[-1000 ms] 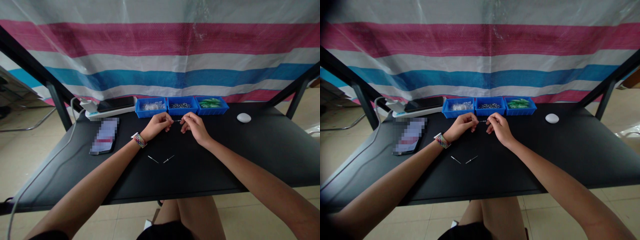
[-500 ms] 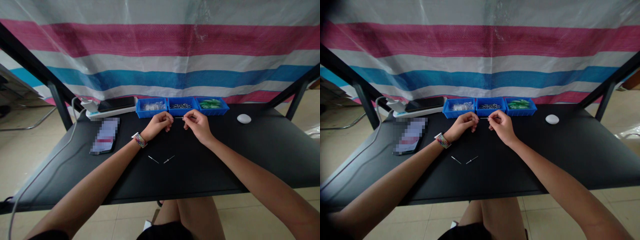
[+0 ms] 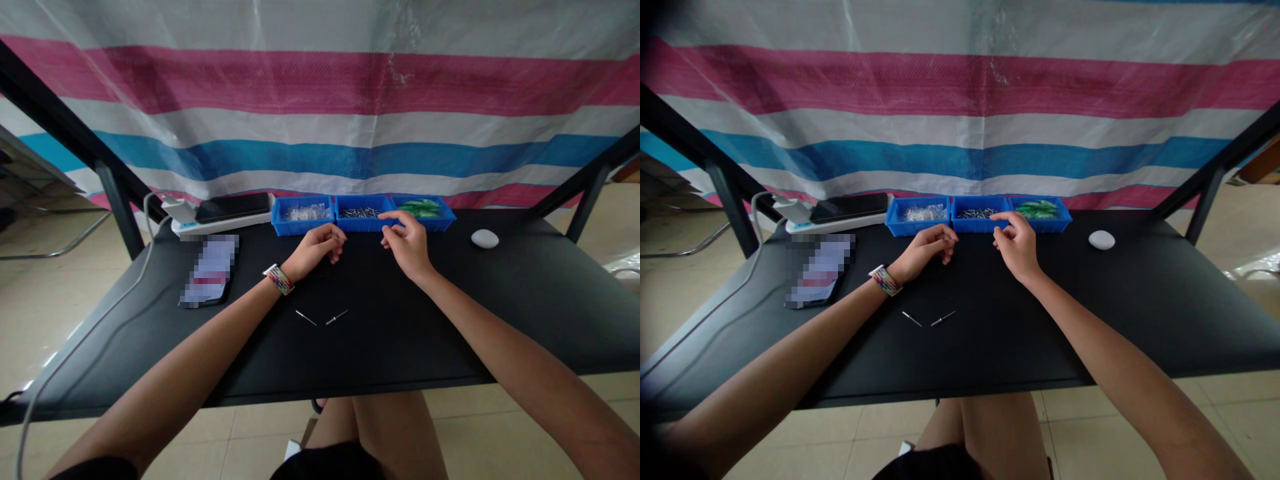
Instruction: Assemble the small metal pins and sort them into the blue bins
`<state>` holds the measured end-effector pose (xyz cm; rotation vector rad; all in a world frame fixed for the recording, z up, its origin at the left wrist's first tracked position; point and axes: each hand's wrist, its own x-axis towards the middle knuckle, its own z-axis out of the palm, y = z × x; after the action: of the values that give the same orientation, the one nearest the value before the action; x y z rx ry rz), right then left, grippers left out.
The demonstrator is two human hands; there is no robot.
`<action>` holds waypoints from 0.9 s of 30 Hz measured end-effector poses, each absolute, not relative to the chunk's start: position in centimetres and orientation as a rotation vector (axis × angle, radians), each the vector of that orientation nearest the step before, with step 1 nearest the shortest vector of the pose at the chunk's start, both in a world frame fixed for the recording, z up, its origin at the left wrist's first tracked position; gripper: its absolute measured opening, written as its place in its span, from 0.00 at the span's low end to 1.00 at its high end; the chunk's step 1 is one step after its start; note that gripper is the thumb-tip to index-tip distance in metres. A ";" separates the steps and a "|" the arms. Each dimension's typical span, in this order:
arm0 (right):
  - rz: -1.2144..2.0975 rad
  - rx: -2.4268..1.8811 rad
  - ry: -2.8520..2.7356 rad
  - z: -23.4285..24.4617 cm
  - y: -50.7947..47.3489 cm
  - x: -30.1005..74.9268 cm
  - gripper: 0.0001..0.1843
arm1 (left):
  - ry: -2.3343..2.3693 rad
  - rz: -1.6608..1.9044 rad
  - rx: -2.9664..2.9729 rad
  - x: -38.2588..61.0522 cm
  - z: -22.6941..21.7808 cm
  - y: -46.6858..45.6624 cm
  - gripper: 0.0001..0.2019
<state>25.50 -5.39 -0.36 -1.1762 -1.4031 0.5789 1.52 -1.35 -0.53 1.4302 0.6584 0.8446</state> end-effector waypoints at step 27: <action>0.572 -0.820 -1.931 1.3 -10.4 21.1 0.04 | 0.592 0.807 1.471 1.2 -0.1 -1.5 0.12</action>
<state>21.08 -10.44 1.33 -0.8202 -1.9312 0.5719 1.21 -1.54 -0.15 1.4705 0.5915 0.8068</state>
